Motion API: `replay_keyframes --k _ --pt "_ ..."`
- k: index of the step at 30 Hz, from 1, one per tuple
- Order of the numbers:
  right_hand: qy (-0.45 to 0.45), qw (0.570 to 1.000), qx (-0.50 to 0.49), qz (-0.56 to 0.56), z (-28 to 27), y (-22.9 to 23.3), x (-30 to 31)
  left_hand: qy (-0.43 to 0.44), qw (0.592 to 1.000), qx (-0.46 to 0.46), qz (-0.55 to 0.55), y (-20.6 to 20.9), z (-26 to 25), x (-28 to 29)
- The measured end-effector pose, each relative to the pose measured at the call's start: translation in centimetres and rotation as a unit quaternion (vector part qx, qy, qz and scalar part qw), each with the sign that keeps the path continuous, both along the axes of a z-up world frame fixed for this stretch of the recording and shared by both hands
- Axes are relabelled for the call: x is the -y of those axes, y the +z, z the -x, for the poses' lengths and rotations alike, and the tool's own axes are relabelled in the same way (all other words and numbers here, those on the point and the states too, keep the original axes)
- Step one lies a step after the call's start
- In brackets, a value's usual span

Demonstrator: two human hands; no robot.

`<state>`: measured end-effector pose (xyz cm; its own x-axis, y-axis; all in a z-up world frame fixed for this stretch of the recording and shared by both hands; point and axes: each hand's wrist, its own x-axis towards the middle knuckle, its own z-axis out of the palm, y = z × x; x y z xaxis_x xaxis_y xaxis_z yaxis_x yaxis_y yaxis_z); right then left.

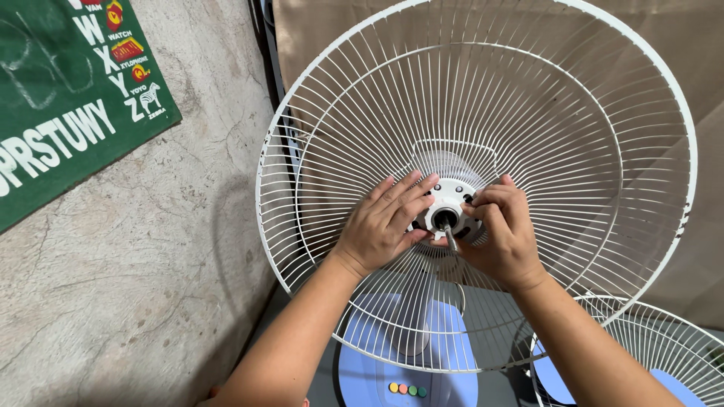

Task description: The person assembles a standing fan by attaching the front grille, inserting the fan blades, securing them with a nut, and then attaching the rear grille. The task is performed on a table in a room with a green alphabet chart on the wall.

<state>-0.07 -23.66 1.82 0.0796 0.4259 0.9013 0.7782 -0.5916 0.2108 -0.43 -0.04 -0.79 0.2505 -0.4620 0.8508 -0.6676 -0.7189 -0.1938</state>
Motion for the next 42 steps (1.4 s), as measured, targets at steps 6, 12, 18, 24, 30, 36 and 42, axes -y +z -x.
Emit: replay_keyframes --k 6,12,18,24,30,36,42 --pt "-0.024 1.0 -0.002 -0.006 0.3 -0.4 -0.2 0.028 0.999 -0.009 -0.014 0.0 0.2 0.0" --pt "-0.084 0.995 -0.043 -0.014 1.4 -1.2 0.0 0.334 0.927 0.086 0.148 1.3 2.3 -4.5" --pt "-0.119 0.992 -0.027 0.022 2.2 -0.9 -0.3 0.476 0.826 0.165 0.254 0.9 6.3 -5.6" --pt "-0.106 0.989 -0.038 0.092 2.4 0.7 -0.6 0.232 0.797 -0.239 0.504 1.2 8.1 -8.1" --pt "-0.145 0.981 0.044 0.125 1.8 0.8 -0.9 -0.072 0.725 -0.276 0.627 -0.2 7.0 -8.2" --pt "-0.167 0.978 0.082 0.095 0.7 -0.6 -1.0 -0.084 0.737 -0.225 0.632 -0.7 6.6 -7.7" --pt "-0.205 0.975 0.056 0.057 0.1 -2.1 -1.7 -0.085 0.741 -0.201 0.636 -0.9 6.6 -7.1"
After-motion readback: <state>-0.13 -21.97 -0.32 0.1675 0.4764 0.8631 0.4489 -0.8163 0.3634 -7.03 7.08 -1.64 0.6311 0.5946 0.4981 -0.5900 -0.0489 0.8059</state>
